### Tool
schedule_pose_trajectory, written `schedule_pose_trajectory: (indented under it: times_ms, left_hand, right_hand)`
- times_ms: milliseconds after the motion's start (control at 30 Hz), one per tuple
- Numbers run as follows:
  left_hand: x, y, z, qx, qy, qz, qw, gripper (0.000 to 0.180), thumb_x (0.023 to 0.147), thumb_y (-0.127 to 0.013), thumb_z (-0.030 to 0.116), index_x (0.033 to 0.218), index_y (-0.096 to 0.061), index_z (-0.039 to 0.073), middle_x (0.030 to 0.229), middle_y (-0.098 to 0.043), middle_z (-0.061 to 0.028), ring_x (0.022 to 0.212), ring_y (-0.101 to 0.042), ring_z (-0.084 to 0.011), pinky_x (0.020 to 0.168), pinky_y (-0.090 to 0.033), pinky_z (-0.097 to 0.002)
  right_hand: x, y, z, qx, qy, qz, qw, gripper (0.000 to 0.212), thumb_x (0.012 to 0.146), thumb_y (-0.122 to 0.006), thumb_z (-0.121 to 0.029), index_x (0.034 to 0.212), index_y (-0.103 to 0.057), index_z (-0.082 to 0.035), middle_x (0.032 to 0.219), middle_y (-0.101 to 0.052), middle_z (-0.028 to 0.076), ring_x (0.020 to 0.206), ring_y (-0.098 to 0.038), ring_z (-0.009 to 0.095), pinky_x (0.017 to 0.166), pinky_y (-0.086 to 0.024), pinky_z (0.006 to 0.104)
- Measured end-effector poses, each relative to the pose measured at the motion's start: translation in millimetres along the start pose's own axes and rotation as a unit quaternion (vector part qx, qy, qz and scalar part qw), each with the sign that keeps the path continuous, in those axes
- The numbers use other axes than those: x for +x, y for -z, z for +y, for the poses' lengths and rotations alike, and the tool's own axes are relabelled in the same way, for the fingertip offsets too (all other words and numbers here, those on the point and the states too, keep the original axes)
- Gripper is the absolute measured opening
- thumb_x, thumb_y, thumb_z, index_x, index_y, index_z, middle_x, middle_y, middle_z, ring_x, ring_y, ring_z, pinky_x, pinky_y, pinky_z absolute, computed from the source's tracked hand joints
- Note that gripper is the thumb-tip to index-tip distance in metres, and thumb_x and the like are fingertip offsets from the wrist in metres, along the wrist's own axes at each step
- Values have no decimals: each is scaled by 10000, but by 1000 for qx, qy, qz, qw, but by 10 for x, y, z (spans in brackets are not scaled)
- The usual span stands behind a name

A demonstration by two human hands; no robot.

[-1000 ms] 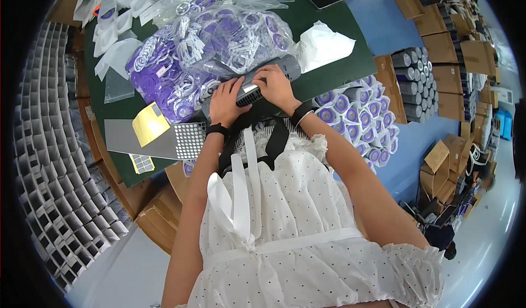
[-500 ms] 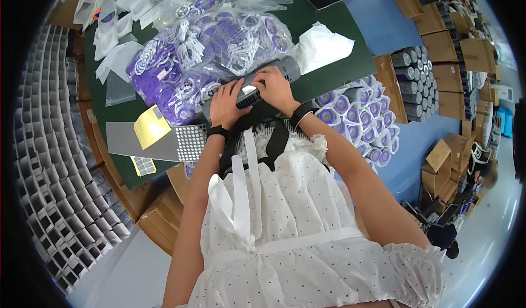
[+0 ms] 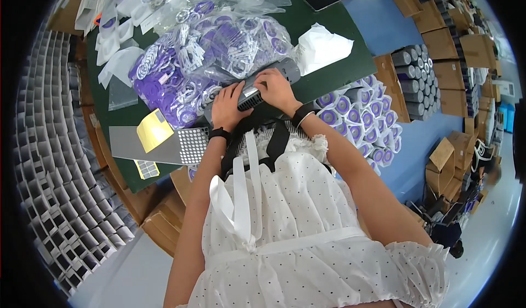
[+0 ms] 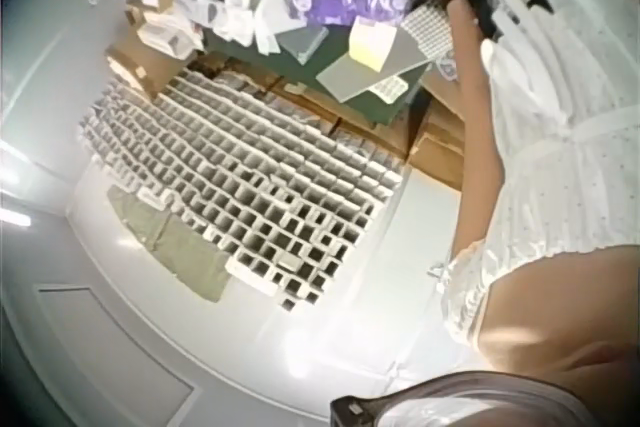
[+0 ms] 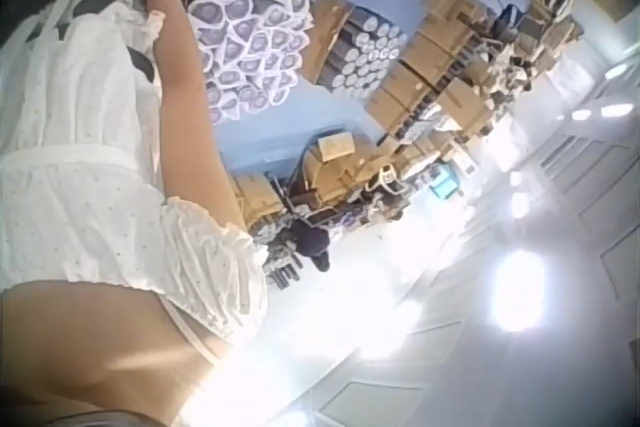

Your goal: The person wipes a filter with a cloth, slides it into a plastic bag, and places it into a cardboard box before peeling a label from a sheet and pressing it onto a gray plastic housing.

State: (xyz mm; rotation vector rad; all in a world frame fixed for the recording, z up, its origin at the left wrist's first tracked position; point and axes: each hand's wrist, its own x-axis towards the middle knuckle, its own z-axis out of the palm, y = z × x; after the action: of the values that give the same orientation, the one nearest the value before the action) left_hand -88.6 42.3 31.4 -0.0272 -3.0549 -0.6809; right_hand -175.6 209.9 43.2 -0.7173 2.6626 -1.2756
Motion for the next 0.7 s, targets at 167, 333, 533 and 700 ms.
schedule_pose_trajectory:
  times_ms: [167, 333, 533, 700]
  left_hand:
    - [8, 21, 26, 5, 15, -7, 1000, 945, 576, -827, 339, 1399, -389, 185, 1244, -522, -36, 1149, -489, -248, 958, -421, -404]
    - [15, 25, 33, 2, 17, -14, 1000, 1001, 575, -830, 341, 1431, -334, 184, 1263, -511, -53, 1162, -482, -261, 968, -415, -412]
    - [-47, -27, 2, 41, -82, 35, 995, 866, 651, -784, 325, 1412, -385, 218, 1383, -418, -89, 1258, -415, -314, 959, -427, -435]
    - [-41, -6, 41, 72, -114, 33, 990, 799, 691, -752, 300, 1407, -397, 279, 1465, -338, -91, 1329, -345, -336, 956, -431, -457]
  right_hand:
    - [-13, 77, 92, 16, 31, -17, 999, 164, 768, -634, -128, 875, -697, -20, 1034, -652, 144, 993, -585, 325, 858, -485, 387]
    - [33, 154, 166, 20, 41, 5, 999, 307, 780, -587, -43, 1080, -651, -43, 1087, -630, 159, 1028, -583, 350, 924, -458, 389]
    - [-22, 238, 230, 57, 82, -64, 993, 377, 778, -543, -8, 1150, -596, -39, 1182, -581, 157, 1067, -561, 353, 933, -454, 394]
    - [-53, 185, 261, 39, 85, -59, 994, 362, 775, -554, 31, 1124, -610, -49, 1218, -551, 136, 1085, -553, 338, 935, -453, 382]
